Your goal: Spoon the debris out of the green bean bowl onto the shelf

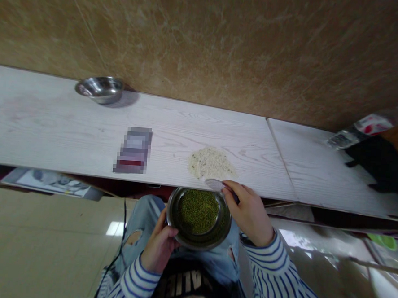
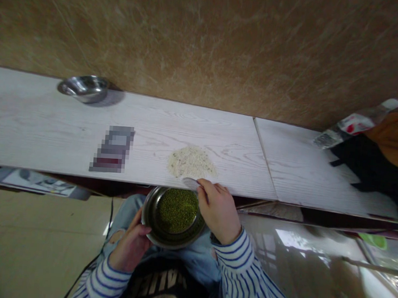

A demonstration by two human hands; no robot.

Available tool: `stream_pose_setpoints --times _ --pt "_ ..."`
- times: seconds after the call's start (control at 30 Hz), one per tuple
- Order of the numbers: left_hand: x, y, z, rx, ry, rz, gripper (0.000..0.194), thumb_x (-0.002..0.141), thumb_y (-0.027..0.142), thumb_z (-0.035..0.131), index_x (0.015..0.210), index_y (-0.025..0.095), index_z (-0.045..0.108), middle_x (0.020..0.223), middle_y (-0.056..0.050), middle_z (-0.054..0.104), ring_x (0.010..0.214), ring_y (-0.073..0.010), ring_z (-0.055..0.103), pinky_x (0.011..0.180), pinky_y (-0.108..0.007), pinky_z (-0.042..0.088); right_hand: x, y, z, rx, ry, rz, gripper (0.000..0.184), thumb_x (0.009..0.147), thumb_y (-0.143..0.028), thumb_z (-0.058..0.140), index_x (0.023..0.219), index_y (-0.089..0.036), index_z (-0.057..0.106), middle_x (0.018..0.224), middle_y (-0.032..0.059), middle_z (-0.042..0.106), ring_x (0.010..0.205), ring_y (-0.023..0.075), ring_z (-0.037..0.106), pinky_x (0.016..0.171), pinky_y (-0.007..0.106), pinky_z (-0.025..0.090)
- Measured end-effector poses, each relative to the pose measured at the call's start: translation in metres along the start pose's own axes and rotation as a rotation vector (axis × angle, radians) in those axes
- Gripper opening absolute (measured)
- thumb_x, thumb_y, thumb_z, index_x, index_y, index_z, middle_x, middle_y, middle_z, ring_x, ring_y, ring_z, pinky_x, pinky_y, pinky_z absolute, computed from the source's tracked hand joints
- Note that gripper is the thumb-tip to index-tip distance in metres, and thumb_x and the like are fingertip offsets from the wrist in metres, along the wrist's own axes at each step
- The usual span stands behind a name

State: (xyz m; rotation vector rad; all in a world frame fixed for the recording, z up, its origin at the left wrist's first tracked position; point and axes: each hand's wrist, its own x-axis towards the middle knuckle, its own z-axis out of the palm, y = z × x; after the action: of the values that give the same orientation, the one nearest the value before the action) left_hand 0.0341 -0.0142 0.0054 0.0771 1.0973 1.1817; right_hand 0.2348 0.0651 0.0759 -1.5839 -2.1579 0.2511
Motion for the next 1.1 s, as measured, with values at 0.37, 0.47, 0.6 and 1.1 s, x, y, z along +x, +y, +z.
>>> stream_pose_setpoints --times 0.37,0.47,0.6,1.1 --pt "0.001 0.000 0.000 0.004 0.026 -0.010 0.074 0.057 0.010 0.061 0.127 0.030 0.049 0.102 -0.001 0.066 0.077 -0.0186 0.059 0.059 -0.030 0.051 0.003 0.015 0.001 0.022 0.039 0.098 0.027 0.089 -0.024 0.046 0.108 -0.017 0.064 0.095 0.0086 0.073 0.084 0.0216 0.069 0.078 0.034 0.053" --pt "0.002 -0.001 -0.001 0.005 0.024 -0.013 0.075 0.058 0.010 0.061 0.129 0.030 0.048 0.104 -0.003 0.065 0.079 -0.0198 0.059 0.058 -0.031 0.050 0.005 0.021 -0.002 0.014 0.060 0.118 0.028 0.089 -0.024 0.046 0.108 -0.016 0.064 0.096 0.0093 0.073 0.085 0.0218 0.069 0.078 0.034 0.054" --pt "0.002 -0.001 -0.003 0.014 0.038 -0.007 0.076 0.058 0.012 0.062 0.130 0.031 0.048 0.105 -0.002 0.065 0.077 -0.0192 0.059 0.056 -0.028 0.048 0.005 0.022 -0.005 0.023 0.090 0.129 0.027 0.088 -0.025 0.048 0.107 -0.018 0.065 0.091 0.0082 0.074 0.080 0.0206 0.069 0.074 0.033 0.054" --pt "0.004 -0.003 -0.007 0.007 0.019 -0.010 0.077 0.058 0.012 0.062 0.131 0.032 0.048 0.099 -0.001 0.066 0.080 -0.0188 0.058 0.063 -0.030 0.050 0.006 0.016 -0.007 0.013 0.037 0.036 0.027 0.091 -0.025 0.045 0.107 -0.020 0.066 0.090 0.0064 0.073 0.080 0.0197 0.067 0.074 0.034 0.052"
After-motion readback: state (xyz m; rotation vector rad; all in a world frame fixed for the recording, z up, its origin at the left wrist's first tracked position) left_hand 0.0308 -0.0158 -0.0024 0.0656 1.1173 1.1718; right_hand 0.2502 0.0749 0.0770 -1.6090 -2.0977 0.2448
